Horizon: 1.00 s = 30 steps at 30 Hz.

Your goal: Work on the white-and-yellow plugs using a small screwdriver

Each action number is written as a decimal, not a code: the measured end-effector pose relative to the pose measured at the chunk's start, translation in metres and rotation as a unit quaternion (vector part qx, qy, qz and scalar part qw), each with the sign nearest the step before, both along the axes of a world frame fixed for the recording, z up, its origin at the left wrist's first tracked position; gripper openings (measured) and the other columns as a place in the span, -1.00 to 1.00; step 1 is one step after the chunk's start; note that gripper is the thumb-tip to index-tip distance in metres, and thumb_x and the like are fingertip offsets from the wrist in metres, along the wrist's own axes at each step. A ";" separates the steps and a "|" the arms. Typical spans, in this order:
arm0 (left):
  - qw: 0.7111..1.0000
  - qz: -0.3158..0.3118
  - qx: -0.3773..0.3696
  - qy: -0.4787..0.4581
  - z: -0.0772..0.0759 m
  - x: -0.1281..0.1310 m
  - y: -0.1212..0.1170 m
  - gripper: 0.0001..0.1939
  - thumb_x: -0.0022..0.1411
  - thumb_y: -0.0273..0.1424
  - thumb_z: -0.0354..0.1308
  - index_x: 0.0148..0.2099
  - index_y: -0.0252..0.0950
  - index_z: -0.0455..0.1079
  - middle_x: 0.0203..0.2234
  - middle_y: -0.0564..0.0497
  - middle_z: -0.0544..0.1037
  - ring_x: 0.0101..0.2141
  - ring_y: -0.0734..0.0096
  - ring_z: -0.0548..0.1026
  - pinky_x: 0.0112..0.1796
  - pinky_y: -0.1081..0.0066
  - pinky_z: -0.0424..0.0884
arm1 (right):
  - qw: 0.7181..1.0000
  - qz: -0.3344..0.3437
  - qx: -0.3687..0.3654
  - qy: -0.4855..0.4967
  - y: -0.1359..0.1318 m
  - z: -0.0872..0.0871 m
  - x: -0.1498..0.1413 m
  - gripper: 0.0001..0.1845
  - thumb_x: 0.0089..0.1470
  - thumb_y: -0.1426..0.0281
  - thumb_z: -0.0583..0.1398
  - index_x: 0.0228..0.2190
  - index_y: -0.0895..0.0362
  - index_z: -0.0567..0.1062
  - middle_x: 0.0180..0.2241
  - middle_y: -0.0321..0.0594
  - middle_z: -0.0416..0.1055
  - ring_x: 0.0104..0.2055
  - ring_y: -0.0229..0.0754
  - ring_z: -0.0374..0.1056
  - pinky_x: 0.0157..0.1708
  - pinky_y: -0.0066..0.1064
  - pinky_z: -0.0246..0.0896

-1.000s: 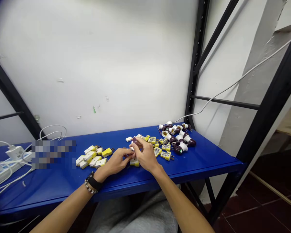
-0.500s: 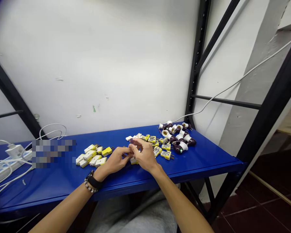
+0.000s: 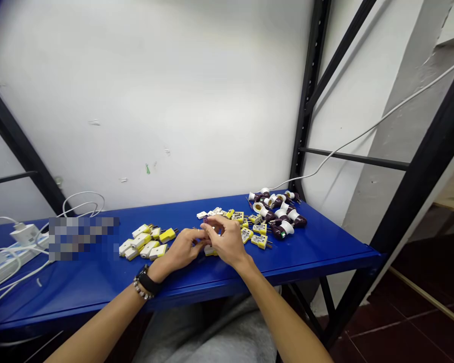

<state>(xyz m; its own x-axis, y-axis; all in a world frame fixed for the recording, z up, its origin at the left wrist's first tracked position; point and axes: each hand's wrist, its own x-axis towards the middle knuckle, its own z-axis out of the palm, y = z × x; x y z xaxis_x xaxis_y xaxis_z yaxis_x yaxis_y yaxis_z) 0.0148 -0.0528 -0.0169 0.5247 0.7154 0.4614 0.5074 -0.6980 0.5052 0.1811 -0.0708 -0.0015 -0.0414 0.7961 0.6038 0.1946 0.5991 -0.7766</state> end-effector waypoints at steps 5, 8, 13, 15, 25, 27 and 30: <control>1.000 -0.015 -0.010 0.004 0.001 0.001 -0.001 -0.75 0.31 -0.52 0.10 -0.23 -0.20 0.61 -0.32 0.01 0.70 -0.34 0.30 0.61 -0.28 0.45 0.38 | 0.999 -0.046 0.007 -0.004 0.000 0.001 0.001 -0.75 0.07 0.21 0.33 -0.27 0.12 0.57 -0.38 -0.19 0.58 -0.47 -0.18 0.46 -0.49 -0.38 0.37; 1.000 -0.012 -0.013 0.010 0.001 0.001 -0.001 -0.75 0.32 -0.51 0.07 -0.24 -0.21 0.60 -0.34 0.00 0.70 -0.33 0.31 0.60 -0.27 0.45 0.38 | 1.000 -0.017 0.000 -0.013 0.000 0.001 0.002 -0.70 0.15 0.22 0.27 -0.12 0.10 0.58 -0.29 -0.14 0.61 -0.44 -0.16 0.47 -0.51 -0.38 0.35; 1.000 0.005 -0.025 0.000 0.001 0.002 -0.004 -0.82 0.31 -0.39 0.14 -0.25 -0.24 0.59 -0.38 -0.01 0.68 -0.41 0.34 0.57 -0.33 0.46 0.41 | 0.998 -0.049 0.027 -0.029 -0.001 0.004 0.002 -0.82 0.10 0.27 0.29 -0.31 0.12 0.59 -0.41 -0.19 0.59 -0.43 -0.14 0.47 -0.46 -0.37 0.36; 0.999 0.013 -0.033 -0.025 0.001 0.002 -0.005 -0.82 0.30 -0.35 0.17 -0.27 -0.26 0.59 -0.39 -0.01 0.68 -0.42 0.34 0.57 -0.33 0.46 0.43 | 0.997 -0.055 0.034 -0.028 -0.002 0.004 0.001 -0.84 0.08 0.27 0.31 -0.36 0.11 0.57 -0.44 -0.23 0.57 -0.48 -0.18 0.44 -0.46 -0.38 0.34; 1.000 0.018 -0.014 -0.008 0.003 0.001 -0.006 -0.80 0.32 -0.40 0.15 -0.26 -0.22 0.62 -0.36 -0.01 0.70 -0.37 0.30 0.60 -0.29 0.44 0.41 | 0.998 -0.046 0.028 -0.044 -0.001 0.004 0.003 -0.79 0.15 0.23 0.28 -0.32 0.12 0.61 -0.42 -0.21 0.59 -0.49 -0.19 0.39 -0.51 -0.39 0.25; 1.000 0.019 -0.015 -0.004 0.003 0.001 -0.007 -0.80 0.32 -0.40 0.16 -0.23 -0.21 0.63 -0.38 -0.01 0.69 -0.38 0.29 0.60 -0.29 0.43 0.42 | 0.996 -0.071 0.038 -0.044 -0.001 0.004 0.003 -0.78 0.11 0.22 0.31 -0.42 0.12 0.57 -0.48 -0.23 0.56 -0.54 -0.22 0.35 -0.50 -0.38 0.25; 1.000 0.014 -0.021 -0.004 0.003 0.001 -0.006 -0.79 0.33 -0.41 0.14 -0.21 -0.20 0.63 -0.37 -0.01 0.70 -0.36 0.28 0.61 -0.29 0.43 0.42 | 0.994 -0.088 0.041 -0.040 -0.001 0.004 0.002 -0.77 0.08 0.21 0.33 -0.41 0.12 0.57 -0.46 -0.23 0.57 -0.57 -0.23 0.32 -0.51 -0.38 0.24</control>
